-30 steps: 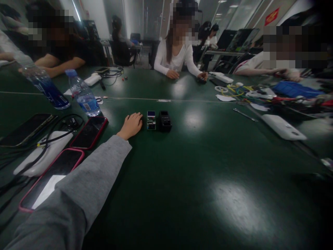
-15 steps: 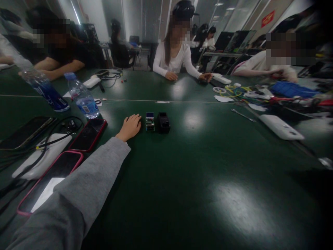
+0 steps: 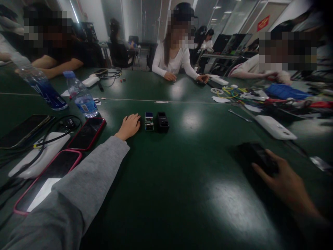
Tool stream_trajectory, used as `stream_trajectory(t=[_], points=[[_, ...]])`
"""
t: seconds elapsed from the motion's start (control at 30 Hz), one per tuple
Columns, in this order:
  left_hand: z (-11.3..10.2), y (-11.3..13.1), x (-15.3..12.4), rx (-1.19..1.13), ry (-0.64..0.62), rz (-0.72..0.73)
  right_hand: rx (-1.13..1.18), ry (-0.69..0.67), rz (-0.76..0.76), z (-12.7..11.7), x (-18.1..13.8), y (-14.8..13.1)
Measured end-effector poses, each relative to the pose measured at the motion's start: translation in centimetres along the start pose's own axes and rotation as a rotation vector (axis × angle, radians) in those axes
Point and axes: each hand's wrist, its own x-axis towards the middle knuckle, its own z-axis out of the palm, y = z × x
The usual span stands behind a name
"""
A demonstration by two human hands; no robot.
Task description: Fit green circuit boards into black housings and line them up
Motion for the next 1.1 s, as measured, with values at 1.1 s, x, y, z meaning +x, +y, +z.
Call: stream_trajectory(t=[1.1], points=[[0.1,0.2,0.3,0.007,-0.011,-0.021,0.192,-0.129,-0.676,14.8,5.8,-25.9]])
